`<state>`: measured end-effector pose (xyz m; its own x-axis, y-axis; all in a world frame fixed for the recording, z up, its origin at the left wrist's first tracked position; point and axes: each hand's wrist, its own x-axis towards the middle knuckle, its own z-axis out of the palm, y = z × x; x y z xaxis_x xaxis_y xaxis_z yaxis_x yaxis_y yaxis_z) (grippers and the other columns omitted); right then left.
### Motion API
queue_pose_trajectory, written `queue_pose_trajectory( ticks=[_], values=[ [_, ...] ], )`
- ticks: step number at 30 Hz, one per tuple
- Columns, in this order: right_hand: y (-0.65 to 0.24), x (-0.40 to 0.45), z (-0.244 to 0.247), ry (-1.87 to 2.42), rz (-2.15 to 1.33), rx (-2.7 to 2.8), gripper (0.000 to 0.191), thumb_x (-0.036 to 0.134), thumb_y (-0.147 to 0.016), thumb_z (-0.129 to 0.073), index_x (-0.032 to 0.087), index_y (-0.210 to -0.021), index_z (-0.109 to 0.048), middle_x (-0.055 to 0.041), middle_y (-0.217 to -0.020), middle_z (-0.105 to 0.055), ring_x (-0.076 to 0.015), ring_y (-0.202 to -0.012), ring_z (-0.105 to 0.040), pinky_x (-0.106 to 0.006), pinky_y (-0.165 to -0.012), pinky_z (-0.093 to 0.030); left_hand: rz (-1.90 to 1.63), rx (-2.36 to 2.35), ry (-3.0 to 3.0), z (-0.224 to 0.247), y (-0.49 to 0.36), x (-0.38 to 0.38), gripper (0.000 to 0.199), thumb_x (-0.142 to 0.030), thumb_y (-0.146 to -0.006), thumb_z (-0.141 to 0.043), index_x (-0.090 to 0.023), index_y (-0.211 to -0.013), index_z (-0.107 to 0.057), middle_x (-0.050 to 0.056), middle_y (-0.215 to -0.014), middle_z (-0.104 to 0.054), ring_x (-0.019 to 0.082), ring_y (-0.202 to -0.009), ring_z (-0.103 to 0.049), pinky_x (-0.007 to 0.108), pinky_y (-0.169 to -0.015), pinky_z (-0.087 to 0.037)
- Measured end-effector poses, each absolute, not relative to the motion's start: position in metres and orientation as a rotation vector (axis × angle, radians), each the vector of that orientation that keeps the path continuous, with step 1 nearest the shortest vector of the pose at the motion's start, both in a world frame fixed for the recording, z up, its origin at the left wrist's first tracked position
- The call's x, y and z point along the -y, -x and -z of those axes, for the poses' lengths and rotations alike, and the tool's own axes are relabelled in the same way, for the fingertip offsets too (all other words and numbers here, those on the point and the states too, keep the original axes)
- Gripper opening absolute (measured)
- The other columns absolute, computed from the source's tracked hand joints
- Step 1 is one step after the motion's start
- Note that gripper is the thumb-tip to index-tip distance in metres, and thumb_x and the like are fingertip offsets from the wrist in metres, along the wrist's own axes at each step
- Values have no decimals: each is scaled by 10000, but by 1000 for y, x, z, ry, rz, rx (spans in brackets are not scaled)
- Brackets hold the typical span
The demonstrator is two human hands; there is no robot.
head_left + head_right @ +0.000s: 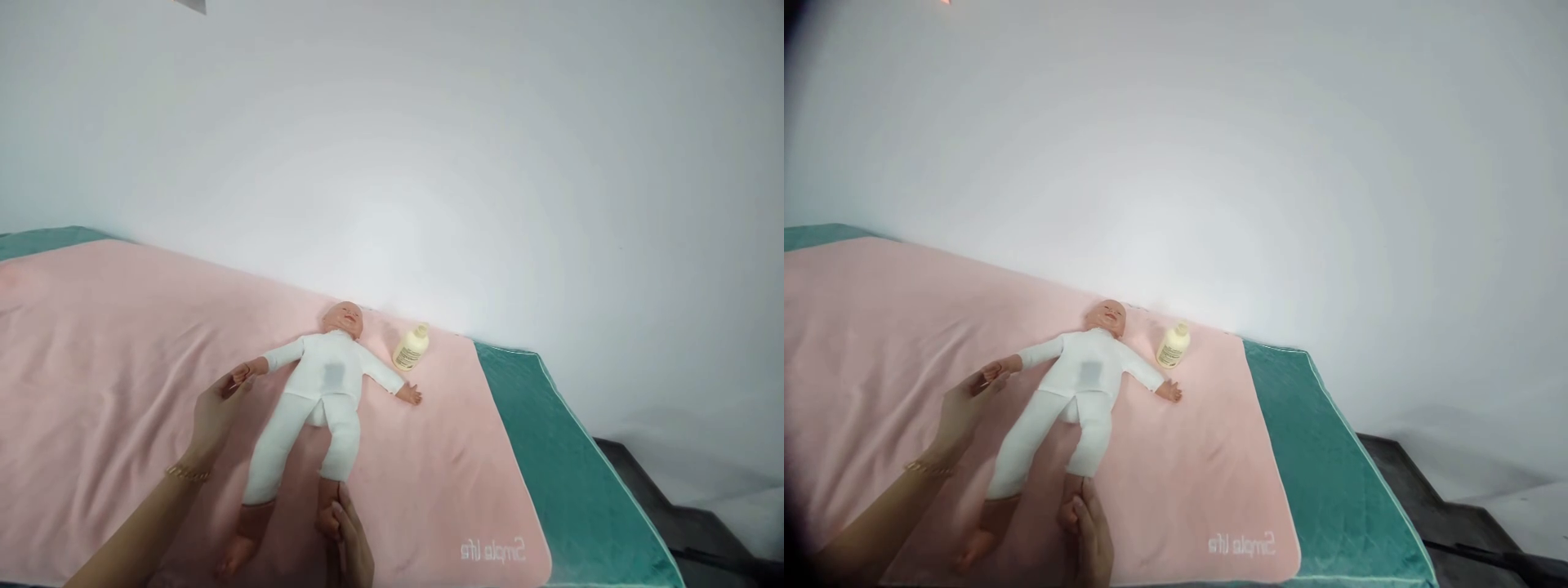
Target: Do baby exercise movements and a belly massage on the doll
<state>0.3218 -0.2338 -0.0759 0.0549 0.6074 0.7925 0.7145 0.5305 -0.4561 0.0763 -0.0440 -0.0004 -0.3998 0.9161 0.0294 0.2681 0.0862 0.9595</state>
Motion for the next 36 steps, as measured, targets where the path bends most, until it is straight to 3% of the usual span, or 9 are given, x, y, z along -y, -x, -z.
queue_pose_trajectory(
  ticks=[4, 8, 12, 16, 20, 23, 27, 32, 36],
  values=[
    [-332, 213, 49, 1239, 94, 1660, 427, 238, -1046, -457, 270, -1464, -536, -84, -1411, -628, -268, -1200, -675, -354, -931, -631, -1321, -1646, -1242, -16, -95, 40, 440, -526, -872, -631, -255, -1205, -727, 75, -1157, -767, 370, -1176, -673, 467, -928, -576],
    [-337, 181, 18, 1278, 1, 1698, 440, 187, -1040, -431, 257, -1468, -506, -93, -1436, -611, -241, -1298, -611, -392, -1012, -586, -1282, -1497, -1619, -15, -124, 38, 433, -504, -891, -617, -291, -1258, -705, 45, -1327, -695, 333, -1305, -594, 461, -1061, -518],
    [-334, 153, -3, 1289, -72, 1695, 462, 152, -1020, -445, 233, -1471, -501, -101, -1462, -588, -227, -1324, -589, -374, -1038, -569, -1301, -1342, -2106, 7, -138, 31, 382, -428, -948, -523, -241, -1216, -722, 67, -1357, -674, 322, -1342, -563, 490, -1129, -455],
    [-328, 141, -10, 1278, -78, 1691, 494, 149, -1000, -482, 246, -1484, -503, -79, -1438, -610, -212, -1295, -614, -337, -1034, -571, -1205, -1361, -2336, 19, -138, 28, 374, -347, -960, -491, -222, -1225, -722, 92, -1335, -685, 342, -1293, -601, 529, -1106, -447],
    [-326, 145, -12, 1274, -81, 1715, 468, 145, -1000, -475, 244, -1452, -541, -77, -1435, -613, -211, -1307, -602, -333, -1029, -573, -1200, -1390, -2286, 11, -137, 29, 366, -370, -953, -492, -235, -1182, -744, 97, -1305, -701, 339, -1282, -611, 535, -1111, -440],
    [-329, 160, -11, 1290, -83, 1730, 439, 166, -1012, -465, 246, -1435, -551, -72, -1426, -622, -208, -1298, -609, -316, -1007, -583, -1196, -1409, -2073, -2, -127, 30, 361, -468, -899, -578, -265, -1134, -763, 74, -1285, -714, 329, -1242, -643, 473, -1067, -502],
    [-336, 196, -1, 1286, -52, 1785, 423, 179, -1013, -479, 250, -1424, -548, -81, -1406, -638, -219, -1245, -652, -302, -955, -606, -1105, -1516, -1660, -18, -95, 33, 442, -553, -877, -633, -323, -1244, -721, 19, -1254, -735, 310, -1151, -696, 370, -906, -588],
    [-330, 230, 23, 1207, 66, 1889, 351, 217, -1000, -560, 232, -1348, -609, -134, -1352, -671, -268, -1211, -680, -345, -914, -640, -987, -1638, -1449, -11, -44, 23, 427, -517, -834, -677, -265, -1173, -741, 53, -995, -797, 314, -890, -749, 325, -672, -574],
    [-321, 235, 45, 1164, 160, 1884, 235, 214, -978, -606, 262, -1195, -683, -92, -1243, -731, -263, -1166, -708, -363, -894, -655, -947, -1660, -1448, 9, -18, 12, 326, -459, -824, -685, -193, -1002, -744, 53, -803, -784, 310, -771, -740, 317, -600, -536]
  ],
)
